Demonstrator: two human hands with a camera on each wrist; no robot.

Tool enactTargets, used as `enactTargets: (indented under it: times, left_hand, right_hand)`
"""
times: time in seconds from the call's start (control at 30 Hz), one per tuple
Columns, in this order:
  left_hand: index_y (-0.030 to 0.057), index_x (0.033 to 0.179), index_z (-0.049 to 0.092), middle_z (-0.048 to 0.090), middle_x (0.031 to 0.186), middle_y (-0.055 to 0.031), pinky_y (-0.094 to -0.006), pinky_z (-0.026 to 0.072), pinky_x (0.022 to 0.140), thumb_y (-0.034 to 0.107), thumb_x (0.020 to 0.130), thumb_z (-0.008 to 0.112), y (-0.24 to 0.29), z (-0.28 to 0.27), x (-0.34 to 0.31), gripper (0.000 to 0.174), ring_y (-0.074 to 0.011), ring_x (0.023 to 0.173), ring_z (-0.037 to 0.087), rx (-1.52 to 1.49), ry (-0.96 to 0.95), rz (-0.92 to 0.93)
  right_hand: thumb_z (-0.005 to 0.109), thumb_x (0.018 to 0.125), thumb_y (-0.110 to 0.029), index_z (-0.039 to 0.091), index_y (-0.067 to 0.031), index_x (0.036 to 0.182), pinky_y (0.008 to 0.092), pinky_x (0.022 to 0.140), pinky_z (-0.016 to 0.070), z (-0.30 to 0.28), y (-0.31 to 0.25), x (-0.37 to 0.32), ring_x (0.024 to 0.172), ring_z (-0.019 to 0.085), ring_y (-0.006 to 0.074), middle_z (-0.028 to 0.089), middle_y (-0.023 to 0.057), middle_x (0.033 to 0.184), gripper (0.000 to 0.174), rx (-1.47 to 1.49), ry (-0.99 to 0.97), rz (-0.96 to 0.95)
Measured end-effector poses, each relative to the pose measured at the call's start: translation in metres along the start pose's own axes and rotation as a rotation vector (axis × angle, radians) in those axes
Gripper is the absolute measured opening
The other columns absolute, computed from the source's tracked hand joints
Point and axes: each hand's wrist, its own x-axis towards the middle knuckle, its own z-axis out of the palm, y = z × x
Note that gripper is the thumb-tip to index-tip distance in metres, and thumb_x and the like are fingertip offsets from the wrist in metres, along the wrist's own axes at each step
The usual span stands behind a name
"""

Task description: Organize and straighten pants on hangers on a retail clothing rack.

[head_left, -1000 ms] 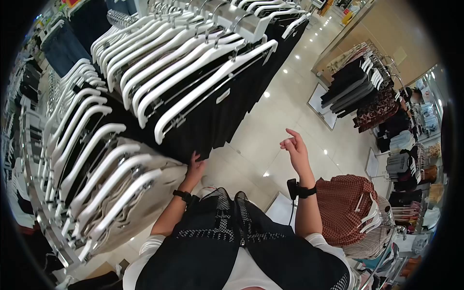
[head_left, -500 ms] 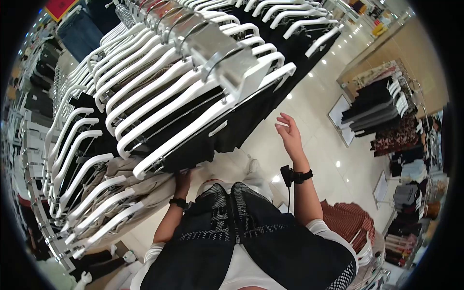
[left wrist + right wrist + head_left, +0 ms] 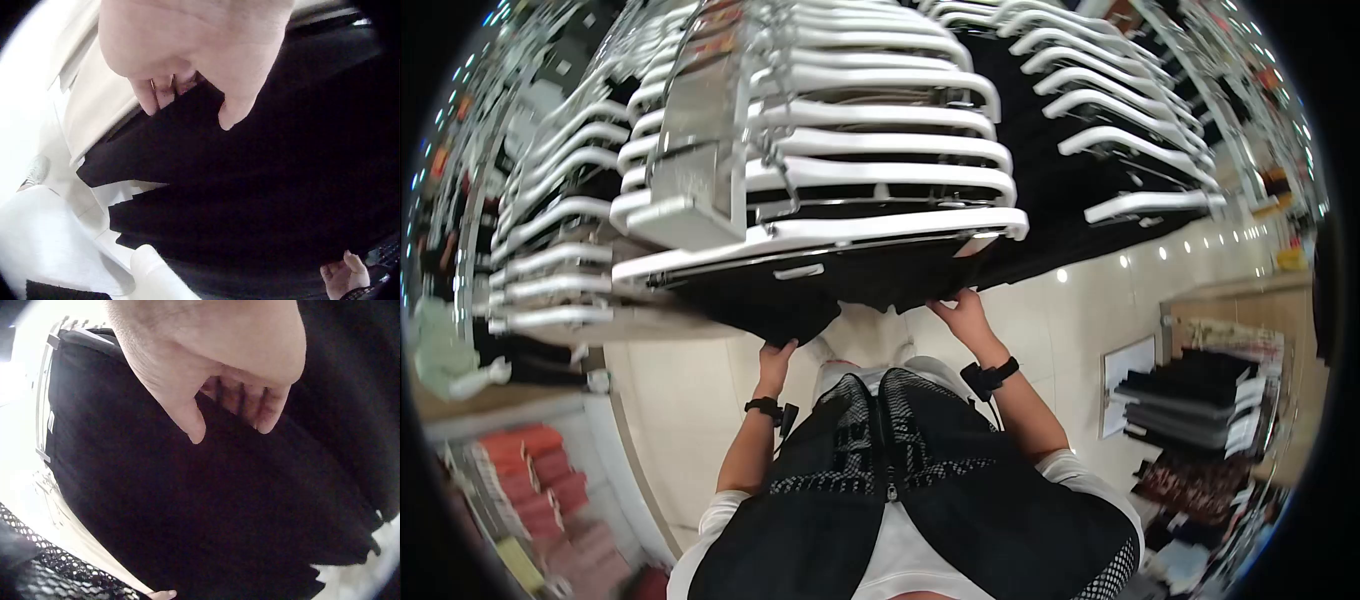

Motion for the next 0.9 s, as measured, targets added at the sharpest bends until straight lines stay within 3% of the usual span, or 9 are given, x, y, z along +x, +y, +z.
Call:
enactTargets:
  times: [0.13,0.23,0.4,0.5,0.6,0.7,0.77,0.83,0.9]
  left_hand:
    - [-0.0057,0.134,0.064,0.073,0.126,-0.0137,-0.0349,0.0503,0.102,0.016,0.09,0.082,-0.047,0.001,-0.045,0.052,-0.0209,0.119,0.066,0.073,-0.09,-0.224]
    - [-0.005,0.137,0.061,0.072,0.129,-0.018,-0.0383,0.0498,0.105,0.018,0.09,0.082,-0.066,0.024,-0.077,0.057,-0.0271,0.123,0.066,0.268,-0.009,0.117]
    - [-0.0047,0.137,0.061,0.071,0.129,-0.0178,-0.0388,0.05,0.105,0.026,0.096,0.077,-0.055,0.031,-0.104,0.054,-0.0288,0.122,0.065,0.183,-0.011,-0.109]
    - [-0.0049,0.137,0.062,0.072,0.128,-0.0145,-0.0368,0.0511,0.102,0.027,0.097,0.076,-0.026,0.023,-0.117,0.053,-0.0242,0.119,0.066,0.016,-0.061,-0.167]
    - [-0.0051,0.136,0.063,0.072,0.127,-0.0116,-0.035,0.0512,0.101,0.027,0.097,0.076,0.037,0.004,-0.134,0.052,-0.0205,0.117,0.065,-0.071,-0.137,-0.156]
    - [-0.0059,0.139,0.062,0.07,0.13,-0.012,-0.0348,0.0494,0.104,0.026,0.097,0.075,0.092,-0.016,-0.154,0.054,-0.0209,0.12,0.064,-0.199,-0.186,-0.121]
    - [-0.0081,0.142,0.058,0.067,0.138,-0.0152,-0.0363,0.0471,0.109,0.025,0.096,0.073,0.133,-0.035,-0.168,0.058,-0.0238,0.127,0.062,-0.22,-0.268,-0.081]
    - [-0.0125,0.147,0.051,0.057,0.152,-0.0205,-0.0414,0.0418,0.117,0.023,0.093,0.07,0.162,-0.068,-0.181,0.067,-0.0281,0.14,0.054,-0.69,-0.665,0.013]
    - [-0.0123,0.153,0.042,0.051,0.157,-0.0237,-0.0501,0.0405,0.12,0.026,0.1,0.061,0.161,-0.089,-0.177,0.068,-0.0317,0.145,0.051,-1.043,-0.836,0.081]
  right_hand:
    - [0.084,0.085,-0.017,0.073,-0.0019,0.116,0.039,0.085,0.0568,0.02,0.065,0.009,0.098,0.074,0.0268,0.078,0.0148,0.104,0.036,-0.018,-0.211,-0.006]
    - [0.083,0.086,-0.019,0.073,-0.0025,0.116,0.0392,0.085,0.0568,0.032,0.081,0.011,0.1,0.075,0.0282,0.078,0.0154,0.105,0.035,0.008,-0.262,-0.095]
    - [0.077,0.088,-0.02,0.072,-0.0018,0.12,0.0372,0.089,0.0555,0.038,0.065,0.002,0.102,0.073,0.0252,0.077,0.015,0.108,0.037,-0.051,-0.325,-0.208]
    - [0.073,0.088,-0.019,0.069,0.0022,0.124,0.0351,0.093,0.0538,0.021,0.039,-0.005,0.105,0.07,0.0214,0.075,0.0129,0.112,0.042,0.115,-0.592,0.284]
    - [0.07,0.088,-0.016,0.065,0.006,0.129,0.0322,0.098,0.0511,0.012,0.011,-0.025,0.109,0.066,0.0182,0.071,0.0107,0.12,0.047,0.448,-0.507,0.316]
    - [0.07,0.086,-0.015,0.053,0.0061,0.145,0.0372,0.114,0.0447,0.005,-0.047,-0.043,0.128,0.062,0.0259,0.065,0.0138,0.138,0.064,0.766,-0.52,0.459]
    - [0.067,0.081,-0.007,0.052,0.0074,0.145,0.0436,0.118,0.0414,-0.015,-0.087,-0.061,0.137,0.056,0.0314,0.063,0.0174,0.143,0.067,0.989,-0.7,0.355]
    - [0.065,0.07,0.0,0.052,0.0077,0.145,0.0518,0.122,0.0377,-0.031,-0.116,-0.073,0.144,0.052,0.0377,0.06,0.0224,0.146,0.077,1.266,-0.904,0.19]
    - [0.065,0.064,0.009,0.051,0.0062,0.147,0.0477,0.119,0.0438,-0.032,-0.114,-0.071,0.141,0.055,0.0376,0.057,0.0237,0.149,0.084,1.404,-0.946,-0.025]
